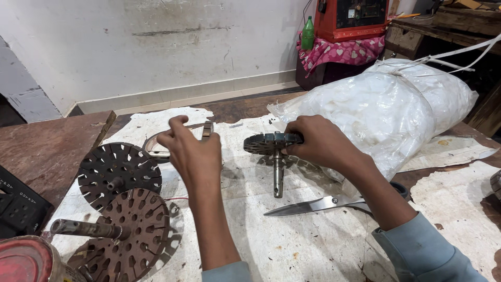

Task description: The person fits perforated metal discs onto metal shafts on a workbench, presses the discs together, and wraps tape around a hub. They take parts from a plastic bag, pack items into a cardboard box, and continue assembling disc-and-shaft components one at a time.

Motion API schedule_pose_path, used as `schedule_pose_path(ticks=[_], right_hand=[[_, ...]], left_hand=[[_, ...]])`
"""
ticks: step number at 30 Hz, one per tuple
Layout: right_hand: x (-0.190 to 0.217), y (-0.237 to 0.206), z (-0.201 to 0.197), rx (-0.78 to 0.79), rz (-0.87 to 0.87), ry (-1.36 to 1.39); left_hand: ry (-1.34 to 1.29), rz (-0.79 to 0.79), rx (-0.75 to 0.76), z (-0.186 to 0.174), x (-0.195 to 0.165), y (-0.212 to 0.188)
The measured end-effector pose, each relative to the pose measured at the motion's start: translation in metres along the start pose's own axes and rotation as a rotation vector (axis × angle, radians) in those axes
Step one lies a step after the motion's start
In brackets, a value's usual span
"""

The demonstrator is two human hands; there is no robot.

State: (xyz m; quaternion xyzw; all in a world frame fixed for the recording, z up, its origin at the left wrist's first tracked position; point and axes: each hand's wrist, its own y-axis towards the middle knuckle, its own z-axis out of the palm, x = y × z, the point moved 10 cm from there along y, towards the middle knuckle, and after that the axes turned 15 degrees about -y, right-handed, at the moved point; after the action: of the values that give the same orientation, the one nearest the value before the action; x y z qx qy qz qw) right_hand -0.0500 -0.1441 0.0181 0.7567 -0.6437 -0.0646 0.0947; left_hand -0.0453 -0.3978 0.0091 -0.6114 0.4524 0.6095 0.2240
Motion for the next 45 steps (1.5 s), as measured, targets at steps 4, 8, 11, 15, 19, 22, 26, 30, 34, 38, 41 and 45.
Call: schedule_pose_path(ticks=[4, 8, 11, 15, 19, 22, 26, 30, 34, 38, 41, 45], right_hand=[[0.001, 0.000, -0.002, -0.021, -0.022, 0.018], [-0.003, 0.001, 0.004, 0.033, 0.026, 0.007], [-0.001, 0.001, 0.004, 0.017, 0.008, -0.013], [0.008, 0.000, -0.006, -0.095, -0.088, -0.007], [0.000, 0.000, 0.003, -0.003, -0.023, -0.006], [-0.001, -0.001, 0.003, -0.013, -0.006, 0.005], [0.006, -0.003, -0.005, -0.111, -0.041, 0.004], [0.000, -0.002, 0.003, -0.059, 0.051, 0.029], [0.006, -0.001, -0.003, -0.125, -0.015, 0.022], [-0.005, 0.000, 0.005, -0.040, 0.066, 0.189], [-0.009, 0.001, 0.007, -0.002, 0.091, 0.196], [-0.005, 0.002, 0.008, -0.005, 0.027, 0.108]], left_hand=[[0.014, 0.125, -0.062, 0.003, -0.007, -0.001], [0.014, 0.163, -0.100, 0.004, -0.002, 0.001], [-0.034, 0.258, -0.134, 0.002, -0.010, -0.005], [-0.154, 0.106, -0.180, -0.006, 0.002, -0.005], [-0.374, -0.083, -0.318, -0.023, 0.020, -0.007], [-0.392, -0.047, -0.309, -0.017, 0.009, -0.012], [-0.125, -0.013, -0.125, 0.008, -0.015, -0.020], [0.043, -0.033, 0.076, 0.014, -0.020, -0.019], [0.189, 0.036, 0.181, 0.017, -0.013, -0.011], [0.293, 0.254, 0.035, 0.019, -0.013, -0.002], [0.303, 0.359, -0.127, 0.016, -0.012, 0.001], [0.352, 0.232, -0.087, 0.020, 0.000, 0.006]])
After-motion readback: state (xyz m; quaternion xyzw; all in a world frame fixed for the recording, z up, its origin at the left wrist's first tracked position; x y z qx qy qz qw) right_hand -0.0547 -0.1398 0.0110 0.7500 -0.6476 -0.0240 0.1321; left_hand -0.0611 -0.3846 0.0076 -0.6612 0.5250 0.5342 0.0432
